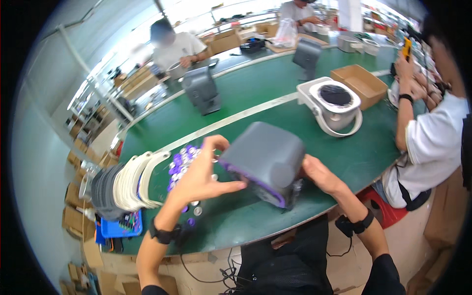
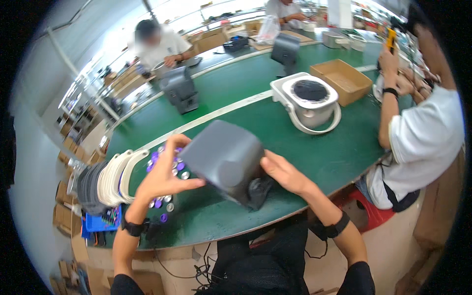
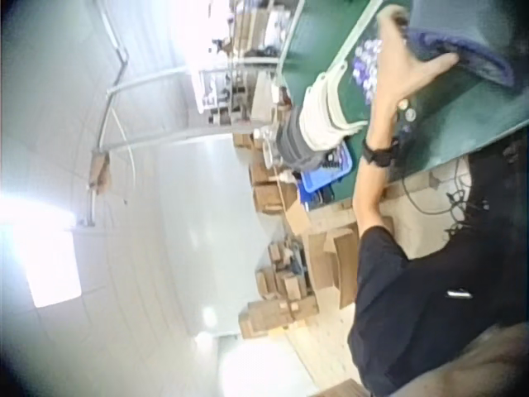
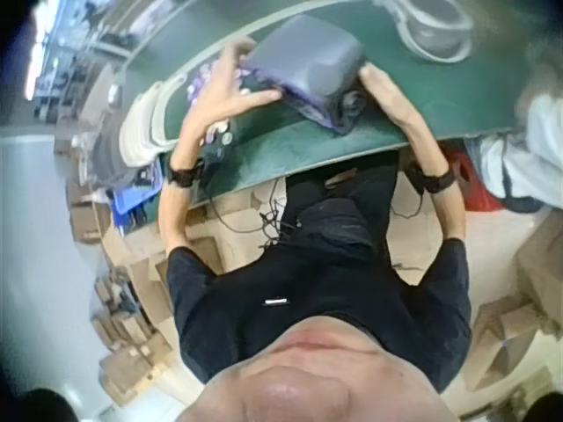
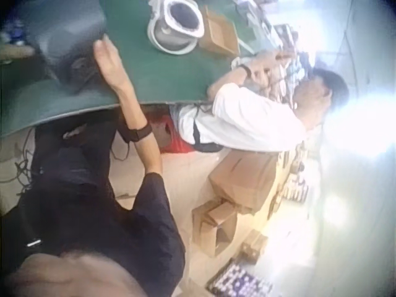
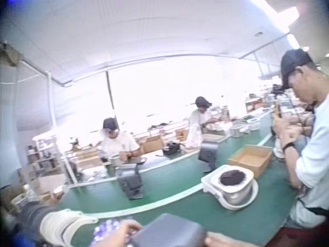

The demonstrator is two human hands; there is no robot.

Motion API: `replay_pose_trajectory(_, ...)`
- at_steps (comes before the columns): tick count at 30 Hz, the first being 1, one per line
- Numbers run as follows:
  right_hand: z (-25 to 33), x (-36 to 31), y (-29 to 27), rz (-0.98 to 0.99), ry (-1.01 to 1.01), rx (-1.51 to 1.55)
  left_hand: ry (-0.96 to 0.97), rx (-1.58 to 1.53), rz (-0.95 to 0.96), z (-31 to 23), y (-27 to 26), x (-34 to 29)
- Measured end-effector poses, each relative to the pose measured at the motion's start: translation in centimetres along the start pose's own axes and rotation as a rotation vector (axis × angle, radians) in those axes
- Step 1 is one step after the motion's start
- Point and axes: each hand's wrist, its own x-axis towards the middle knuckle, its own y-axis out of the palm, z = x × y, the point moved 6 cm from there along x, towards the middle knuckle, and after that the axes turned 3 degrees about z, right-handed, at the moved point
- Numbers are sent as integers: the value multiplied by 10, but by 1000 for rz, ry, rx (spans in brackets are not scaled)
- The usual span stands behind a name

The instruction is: Assembling and testing portable mini fans on a factory production line.

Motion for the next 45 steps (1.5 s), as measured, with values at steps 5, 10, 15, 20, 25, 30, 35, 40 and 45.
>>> replay_pose_trajectory(5, 64, 15, 33, 155, -186, -99, 275, 35, 232, -36, -27, 23)
replay_pose_trajectory(10, 53, 5, 27, 176, -51, 32, 423, 304, 436, -97, -2, 59)
replay_pose_trajectory(15, 52, -16, 22, -87, -71, -58, 348, 302, 280, -80, -39, 50)
replay_pose_trajectory(20, 75, -66, 25, -342, -42, -613, -97, -57, -29, -8, -145, 44)
replay_pose_trajectory(25, 70, -63, 46, -357, -141, -1106, -337, -27, -300, 73, -247, 46)
replay_pose_trajectory(30, 72, -58, 51, -384, -153, -1081, -728, 373, -604, 256, -360, 14)
replay_pose_trajectory(35, 72, -58, 50, -391, -88, -1155, -1229, 743, -730, 322, -291, 4)
replay_pose_trajectory(40, 70, -53, 53, -383, -51, -1153, -957, 757, -808, 377, -321, -21)
replay_pose_trajectory(45, 70, -46, 55, -357, -47, -1183, -810, 673, -584, 411, -321, -23)
